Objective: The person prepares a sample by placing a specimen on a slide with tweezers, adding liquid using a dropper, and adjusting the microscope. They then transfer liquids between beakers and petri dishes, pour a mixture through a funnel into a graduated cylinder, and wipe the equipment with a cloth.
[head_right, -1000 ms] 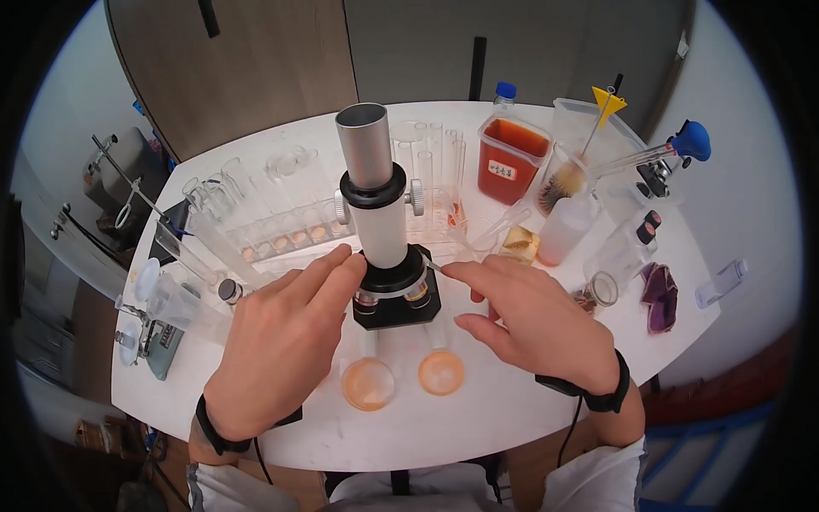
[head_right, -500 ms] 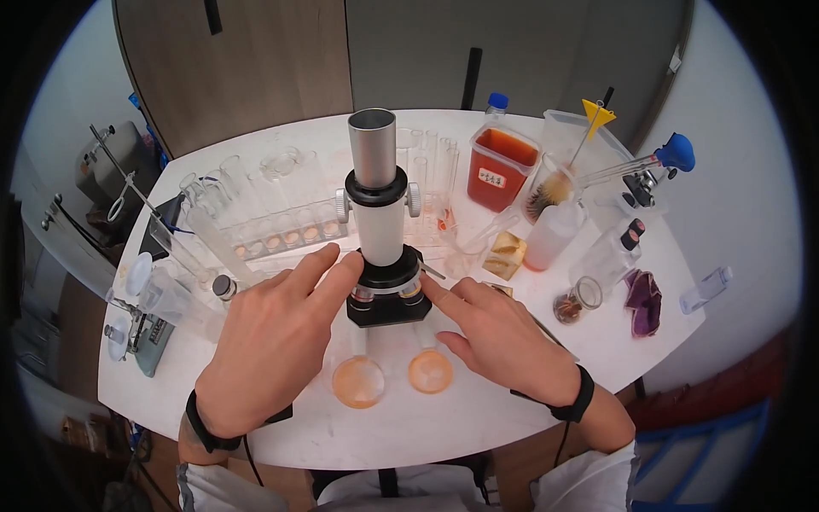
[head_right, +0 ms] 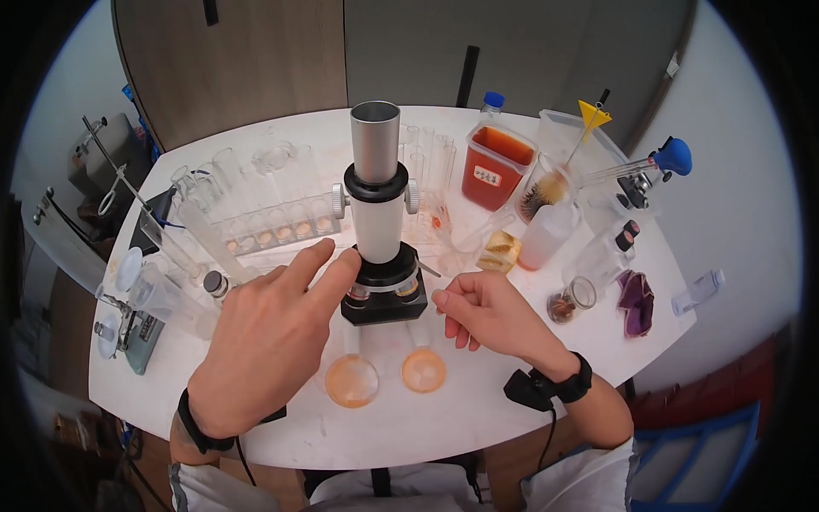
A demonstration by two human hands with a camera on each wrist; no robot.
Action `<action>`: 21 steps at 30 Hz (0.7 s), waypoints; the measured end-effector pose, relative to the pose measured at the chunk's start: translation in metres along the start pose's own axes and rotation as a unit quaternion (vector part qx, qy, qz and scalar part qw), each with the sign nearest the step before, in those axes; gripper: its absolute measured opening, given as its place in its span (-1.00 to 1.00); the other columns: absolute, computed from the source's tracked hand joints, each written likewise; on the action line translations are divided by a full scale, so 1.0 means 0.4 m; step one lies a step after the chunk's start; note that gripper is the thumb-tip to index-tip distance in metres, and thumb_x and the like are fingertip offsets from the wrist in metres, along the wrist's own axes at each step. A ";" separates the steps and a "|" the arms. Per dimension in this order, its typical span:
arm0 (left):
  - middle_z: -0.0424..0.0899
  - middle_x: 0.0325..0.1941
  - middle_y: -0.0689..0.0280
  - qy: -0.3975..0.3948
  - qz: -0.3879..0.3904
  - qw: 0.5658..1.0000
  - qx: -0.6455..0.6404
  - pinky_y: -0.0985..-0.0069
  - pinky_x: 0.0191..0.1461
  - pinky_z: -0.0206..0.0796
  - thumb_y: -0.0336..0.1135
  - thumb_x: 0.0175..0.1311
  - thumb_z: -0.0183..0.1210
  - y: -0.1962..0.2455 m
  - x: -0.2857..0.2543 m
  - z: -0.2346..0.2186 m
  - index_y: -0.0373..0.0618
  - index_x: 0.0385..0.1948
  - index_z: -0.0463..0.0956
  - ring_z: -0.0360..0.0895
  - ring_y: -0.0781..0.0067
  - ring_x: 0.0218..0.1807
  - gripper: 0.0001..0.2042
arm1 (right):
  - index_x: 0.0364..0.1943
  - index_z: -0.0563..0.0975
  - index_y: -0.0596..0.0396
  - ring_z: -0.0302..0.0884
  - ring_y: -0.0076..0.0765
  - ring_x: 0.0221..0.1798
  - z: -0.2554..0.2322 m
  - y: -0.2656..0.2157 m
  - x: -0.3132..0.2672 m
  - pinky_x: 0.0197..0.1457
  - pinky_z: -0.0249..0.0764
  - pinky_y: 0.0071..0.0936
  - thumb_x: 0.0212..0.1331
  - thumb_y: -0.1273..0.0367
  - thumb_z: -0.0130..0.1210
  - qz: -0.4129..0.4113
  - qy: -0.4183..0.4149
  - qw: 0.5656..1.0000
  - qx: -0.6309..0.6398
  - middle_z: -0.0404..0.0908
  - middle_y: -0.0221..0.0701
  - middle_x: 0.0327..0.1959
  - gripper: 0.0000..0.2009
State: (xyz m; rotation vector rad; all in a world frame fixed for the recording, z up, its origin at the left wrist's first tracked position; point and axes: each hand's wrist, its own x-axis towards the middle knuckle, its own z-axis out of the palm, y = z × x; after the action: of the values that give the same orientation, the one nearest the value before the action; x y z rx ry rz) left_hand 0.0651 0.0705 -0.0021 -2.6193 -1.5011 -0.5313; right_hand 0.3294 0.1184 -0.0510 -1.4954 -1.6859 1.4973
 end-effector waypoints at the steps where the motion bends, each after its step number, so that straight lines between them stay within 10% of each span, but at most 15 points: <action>1: 0.60 0.20 0.00 0.000 0.001 1.000 -0.003 0.21 -0.18 0.59 -0.65 0.00 0.18 0.001 0.000 -0.002 -0.14 0.20 0.43 0.74 0.00 -0.16 -0.42 | -0.26 0.58 0.15 0.57 -0.62 -0.55 -0.002 0.008 0.011 -0.51 0.47 -0.63 0.52 0.20 0.10 0.010 -0.024 0.999 0.027 0.63 -0.49 -0.52 -0.71; 21: 0.60 0.20 0.01 -0.002 -0.008 1.000 0.007 0.24 -0.15 0.59 -0.64 -0.03 0.23 -0.002 -0.003 0.001 -0.13 0.21 0.44 0.74 0.01 -0.14 -0.38 | -0.37 0.50 0.09 0.48 -0.59 -0.65 -0.005 0.040 0.044 -0.60 0.35 -0.64 0.49 0.27 0.14 0.017 -0.053 0.974 0.217 0.51 -0.51 -0.63 -0.74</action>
State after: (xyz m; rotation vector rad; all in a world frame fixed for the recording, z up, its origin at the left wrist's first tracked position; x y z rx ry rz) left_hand 0.0640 0.0700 -0.0030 -2.6014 -1.5229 -0.5136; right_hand 0.3322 0.1322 -0.0703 -1.2298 -1.2769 1.8471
